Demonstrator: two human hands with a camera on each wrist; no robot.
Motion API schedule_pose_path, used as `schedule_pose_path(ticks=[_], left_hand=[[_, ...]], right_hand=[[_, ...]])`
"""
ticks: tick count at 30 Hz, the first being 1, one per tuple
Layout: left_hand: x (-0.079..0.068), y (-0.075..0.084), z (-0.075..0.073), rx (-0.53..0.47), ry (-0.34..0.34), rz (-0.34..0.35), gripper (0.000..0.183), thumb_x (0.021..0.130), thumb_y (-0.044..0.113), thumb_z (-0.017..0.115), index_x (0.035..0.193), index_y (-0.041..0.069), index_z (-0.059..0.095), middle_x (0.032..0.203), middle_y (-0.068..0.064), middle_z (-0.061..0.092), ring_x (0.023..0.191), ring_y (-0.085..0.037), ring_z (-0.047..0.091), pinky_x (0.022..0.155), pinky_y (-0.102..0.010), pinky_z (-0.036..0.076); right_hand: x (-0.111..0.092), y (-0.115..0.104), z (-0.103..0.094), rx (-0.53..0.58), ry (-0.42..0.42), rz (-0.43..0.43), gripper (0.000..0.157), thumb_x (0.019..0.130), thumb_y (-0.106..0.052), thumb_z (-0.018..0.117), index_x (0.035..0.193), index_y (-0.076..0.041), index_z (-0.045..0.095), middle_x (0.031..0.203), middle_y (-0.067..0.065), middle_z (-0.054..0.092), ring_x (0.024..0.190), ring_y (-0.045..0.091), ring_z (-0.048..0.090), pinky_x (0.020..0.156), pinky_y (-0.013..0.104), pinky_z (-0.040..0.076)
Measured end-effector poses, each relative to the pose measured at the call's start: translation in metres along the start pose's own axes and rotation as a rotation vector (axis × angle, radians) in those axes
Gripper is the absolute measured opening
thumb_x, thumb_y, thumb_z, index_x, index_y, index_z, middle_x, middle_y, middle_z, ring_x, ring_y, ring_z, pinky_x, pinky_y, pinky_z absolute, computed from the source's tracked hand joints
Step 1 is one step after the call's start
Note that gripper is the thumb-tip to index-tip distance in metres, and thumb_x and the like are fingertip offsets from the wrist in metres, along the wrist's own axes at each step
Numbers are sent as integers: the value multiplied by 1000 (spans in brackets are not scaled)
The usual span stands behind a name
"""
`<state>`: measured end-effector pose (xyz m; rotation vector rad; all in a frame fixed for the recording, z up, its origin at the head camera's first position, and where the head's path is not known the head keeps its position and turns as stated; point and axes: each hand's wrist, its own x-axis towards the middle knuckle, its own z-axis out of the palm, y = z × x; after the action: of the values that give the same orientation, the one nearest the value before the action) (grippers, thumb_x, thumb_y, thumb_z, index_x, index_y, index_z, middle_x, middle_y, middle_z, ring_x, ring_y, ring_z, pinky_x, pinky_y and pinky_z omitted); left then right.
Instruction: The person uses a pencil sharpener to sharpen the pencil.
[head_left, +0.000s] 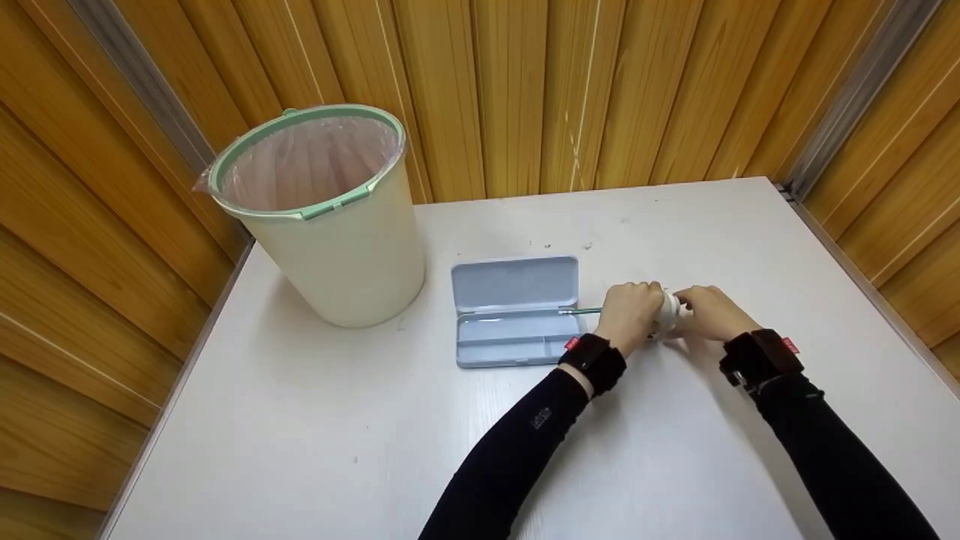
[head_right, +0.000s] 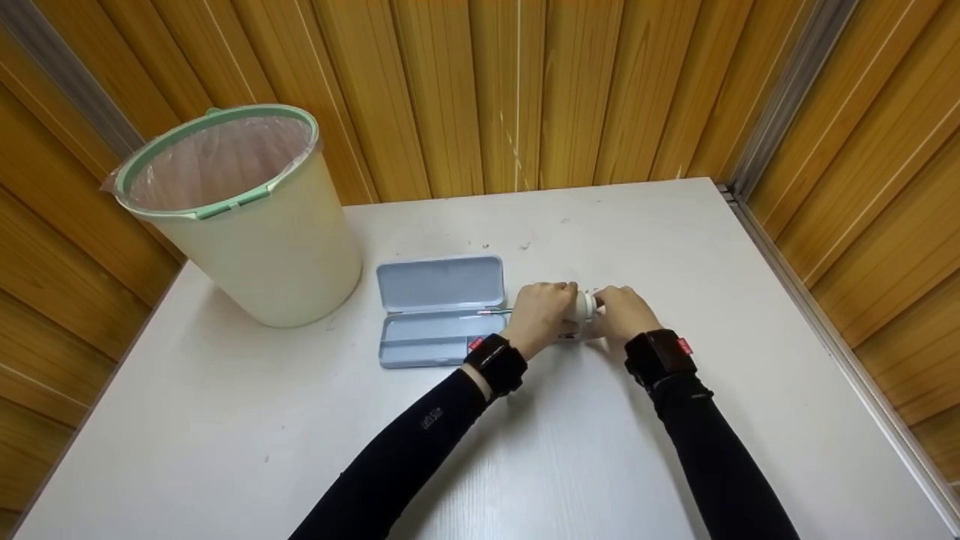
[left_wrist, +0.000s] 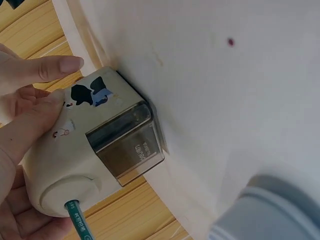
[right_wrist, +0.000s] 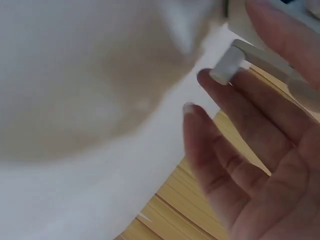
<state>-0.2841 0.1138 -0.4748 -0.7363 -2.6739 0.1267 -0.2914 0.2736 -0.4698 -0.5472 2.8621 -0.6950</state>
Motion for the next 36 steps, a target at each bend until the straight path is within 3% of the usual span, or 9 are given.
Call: schedule_pose_path(ticks=[5, 12, 15, 19, 22, 26, 31, 36], left_hand=[[2, -4, 0, -19, -32, -3, 36, 77, 39, 81, 106, 20, 70, 95, 10, 74, 80, -7, 70, 65, -20, 57], [3, -12, -9, -137, -140, -59, 91, 71, 53, 82, 144, 13, 49, 123, 5, 69, 100, -10, 70, 79, -22, 57], [0, -20, -15, -162, -181, -81, 101, 68, 52, 84, 150, 11, 41, 130, 3, 65, 106, -11, 68, 84, -22, 56], [-8, -35, -21, -138, -207, -102, 87, 67, 45, 88, 140, 15, 52, 115, 3, 71, 97, -14, 71, 77, -24, 58], [-14, -48, -22, -128, -209, -108, 63, 66, 43, 88, 119, 18, 66, 100, 3, 74, 88, -15, 72, 70, -27, 59], [-20, -60, -18, -164, -179, -95, 38, 70, 43, 83, 98, 19, 72, 92, 4, 75, 83, -14, 72, 65, -29, 58], [-23, -64, -6, -245, -115, -43, 27, 79, 39, 76, 93, 17, 71, 87, 6, 74, 81, -13, 71, 64, -28, 56], [-25, -63, 0, -254, -65, -26, 22, 83, 37, 71, 92, 17, 69, 87, 6, 74, 81, -14, 72, 63, -28, 56]], right_hand=[[-3, -12, -12, 32, 10, -26, 57, 76, -13, 81, 125, 8, 61, 116, 30, 67, 102, 44, 62, 87, 57, 49], [-5, -33, -21, 29, 50, -82, 52, 80, -10, 76, 124, 11, 59, 122, 31, 63, 108, 48, 60, 92, 60, 48], [-4, -41, -19, 38, 89, -92, 53, 80, -8, 76, 125, 12, 57, 124, 33, 61, 113, 51, 57, 96, 61, 46], [-2, -47, -10, 47, 138, -108, 56, 79, -4, 76, 129, 11, 54, 128, 32, 59, 119, 51, 54, 100, 61, 43], [0, -50, -3, 38, 159, -136, 56, 78, -2, 77, 129, 9, 55, 129, 30, 60, 120, 49, 54, 102, 60, 41], [4, -53, 5, 4, 168, -194, 54, 74, 3, 78, 124, 10, 58, 122, 28, 64, 113, 46, 57, 98, 58, 44], [8, -58, 11, -66, 176, -212, 51, 72, 4, 80, 118, 10, 62, 113, 27, 68, 106, 43, 61, 93, 56, 48], [8, -61, 15, -85, 193, -203, 49, 71, 5, 80, 117, 11, 63, 111, 28, 68, 105, 45, 62, 94, 56, 48]])
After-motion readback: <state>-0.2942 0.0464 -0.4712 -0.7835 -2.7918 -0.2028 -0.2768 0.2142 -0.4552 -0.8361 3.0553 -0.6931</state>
